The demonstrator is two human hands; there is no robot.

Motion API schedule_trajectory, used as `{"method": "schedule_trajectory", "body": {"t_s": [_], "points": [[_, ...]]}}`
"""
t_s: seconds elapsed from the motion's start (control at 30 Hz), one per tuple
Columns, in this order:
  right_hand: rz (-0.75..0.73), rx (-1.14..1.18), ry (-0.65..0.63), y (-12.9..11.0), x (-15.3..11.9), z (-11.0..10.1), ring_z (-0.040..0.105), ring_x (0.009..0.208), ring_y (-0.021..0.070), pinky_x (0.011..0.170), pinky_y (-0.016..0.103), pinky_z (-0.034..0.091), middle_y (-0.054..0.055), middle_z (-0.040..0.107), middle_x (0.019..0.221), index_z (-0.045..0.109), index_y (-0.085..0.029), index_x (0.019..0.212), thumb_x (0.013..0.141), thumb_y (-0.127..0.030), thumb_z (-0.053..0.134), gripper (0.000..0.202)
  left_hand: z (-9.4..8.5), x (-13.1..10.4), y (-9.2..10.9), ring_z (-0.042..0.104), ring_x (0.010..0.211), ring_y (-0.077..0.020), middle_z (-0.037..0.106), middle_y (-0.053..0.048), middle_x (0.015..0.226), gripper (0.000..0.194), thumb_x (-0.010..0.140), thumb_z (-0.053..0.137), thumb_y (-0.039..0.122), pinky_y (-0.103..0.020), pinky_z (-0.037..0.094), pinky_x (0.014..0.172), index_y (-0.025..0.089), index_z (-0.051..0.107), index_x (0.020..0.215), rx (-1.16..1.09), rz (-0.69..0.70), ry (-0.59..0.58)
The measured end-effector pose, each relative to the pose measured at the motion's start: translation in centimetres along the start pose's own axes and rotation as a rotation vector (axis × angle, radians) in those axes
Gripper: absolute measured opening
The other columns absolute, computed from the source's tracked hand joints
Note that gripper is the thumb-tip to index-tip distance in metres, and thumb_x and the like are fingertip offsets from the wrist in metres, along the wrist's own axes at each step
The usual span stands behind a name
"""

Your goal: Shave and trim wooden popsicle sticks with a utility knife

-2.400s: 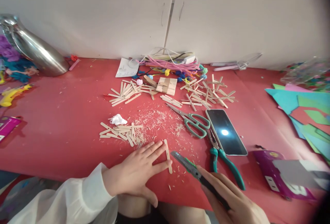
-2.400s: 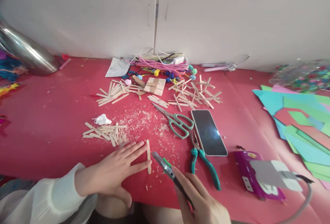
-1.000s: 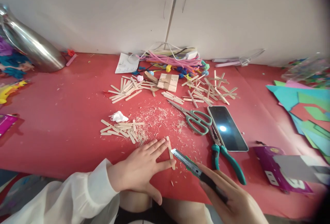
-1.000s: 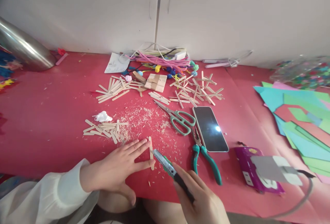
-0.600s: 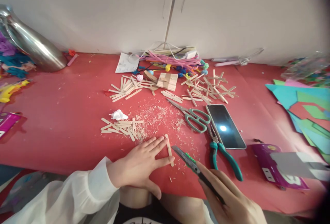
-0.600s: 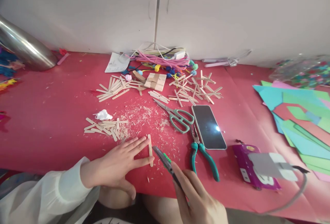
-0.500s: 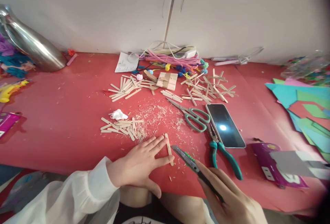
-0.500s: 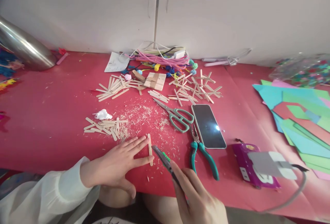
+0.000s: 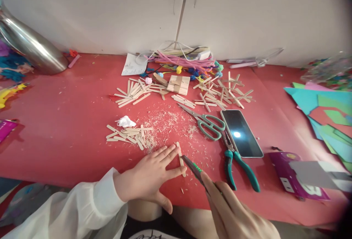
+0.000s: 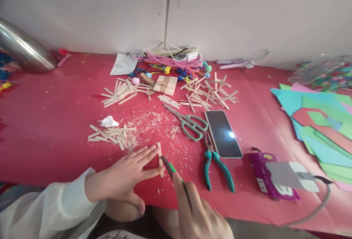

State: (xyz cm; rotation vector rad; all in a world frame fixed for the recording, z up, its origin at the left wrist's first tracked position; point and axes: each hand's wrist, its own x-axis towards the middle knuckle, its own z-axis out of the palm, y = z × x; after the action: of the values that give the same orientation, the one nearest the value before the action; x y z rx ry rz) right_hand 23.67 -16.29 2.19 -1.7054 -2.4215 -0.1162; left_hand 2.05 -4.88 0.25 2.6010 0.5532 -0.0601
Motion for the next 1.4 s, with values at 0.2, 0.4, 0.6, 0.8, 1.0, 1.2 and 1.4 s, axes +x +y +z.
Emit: {"method": "schedule_trajectory", "body": {"t_s": [0.2,0.4,0.6,0.8,1.0,1.2,1.4], "points": [[0.399,0.535,-0.171,2.4,1.5,0.3,0.067,0.073,0.0153,0.057,0.018,0.054,0.005,0.070,0.090,0.062,-0.021,0.109,0.083,-0.032,0.045,0.032,-0.2,0.0,0.1,0.001,0.133,-0.0311,0.001,-0.014,0.146,0.087,0.068,0.037,0.076,-0.047,0.012,0.105,0.024,0.026,0.137,-0.004,0.000,-0.005],[0.403,0.510,-0.136,2.3,0.9,0.7,0.067,0.073,0.0147,0.056,0.017,0.053,0.004,0.069,0.093,0.062,-0.022,0.110,0.083,-0.035,0.046,0.033,-0.4,0.0,0.1,0.001,0.133,-0.0312,0.001,-0.014,0.146,0.086,0.069,0.034,0.076,-0.047,0.012,0.105,0.023,0.027,0.137,0.013,0.006,-0.006],[0.192,0.200,0.003,1.0,-0.6,0.5,0.062,0.048,0.0094,0.035,0.015,0.046,0.005,0.068,0.093,0.058,-0.022,0.117,0.088,-0.029,0.038,0.035,-0.3,0.0,0.1,0.004,0.133,-0.0324,0.001,-0.013,0.146,0.087,0.067,0.035,0.077,-0.048,0.013,0.105,0.024,0.028,0.136,0.011,-0.004,0.004],[0.188,0.117,-0.005,0.9,-1.1,0.3,0.061,0.048,0.0097,0.041,0.020,0.051,0.007,0.065,0.100,0.054,-0.021,0.121,0.089,-0.026,0.036,0.037,-0.2,0.0,0.2,0.004,0.133,-0.0319,0.002,-0.013,0.146,0.087,0.067,0.036,0.077,-0.047,0.013,0.105,0.024,0.030,0.136,0.023,-0.011,0.012],[0.104,0.121,0.023,1.1,-0.1,0.1,0.064,0.056,0.0111,0.039,0.015,0.048,0.008,0.067,0.095,0.057,-0.018,0.117,0.087,-0.021,0.039,0.036,-0.3,0.0,0.1,0.004,0.133,-0.0311,0.004,-0.014,0.146,0.087,0.067,0.036,0.077,-0.047,0.013,0.105,0.024,0.029,0.136,0.031,-0.007,0.012],[0.113,0.101,-0.013,1.0,0.2,-0.1,0.064,0.056,0.0099,0.034,0.016,0.044,0.007,0.066,0.095,0.058,-0.017,0.115,0.087,-0.020,0.036,0.036,-0.3,0.0,0.2,0.005,0.133,-0.0310,0.005,-0.013,0.146,0.086,0.068,0.037,0.076,-0.046,0.013,0.105,0.024,0.028,0.136,0.031,-0.006,0.012],[0.109,0.073,-0.016,0.7,0.5,-0.5,0.060,0.048,0.0073,0.030,0.015,0.038,0.005,0.067,0.090,0.056,-0.018,0.118,0.087,-0.018,0.033,0.038,-0.3,0.0,0.1,0.003,0.133,-0.0310,0.004,-0.015,0.146,0.086,0.068,0.037,0.076,-0.046,0.013,0.105,0.023,0.028,0.136,0.024,-0.007,0.012]]}}
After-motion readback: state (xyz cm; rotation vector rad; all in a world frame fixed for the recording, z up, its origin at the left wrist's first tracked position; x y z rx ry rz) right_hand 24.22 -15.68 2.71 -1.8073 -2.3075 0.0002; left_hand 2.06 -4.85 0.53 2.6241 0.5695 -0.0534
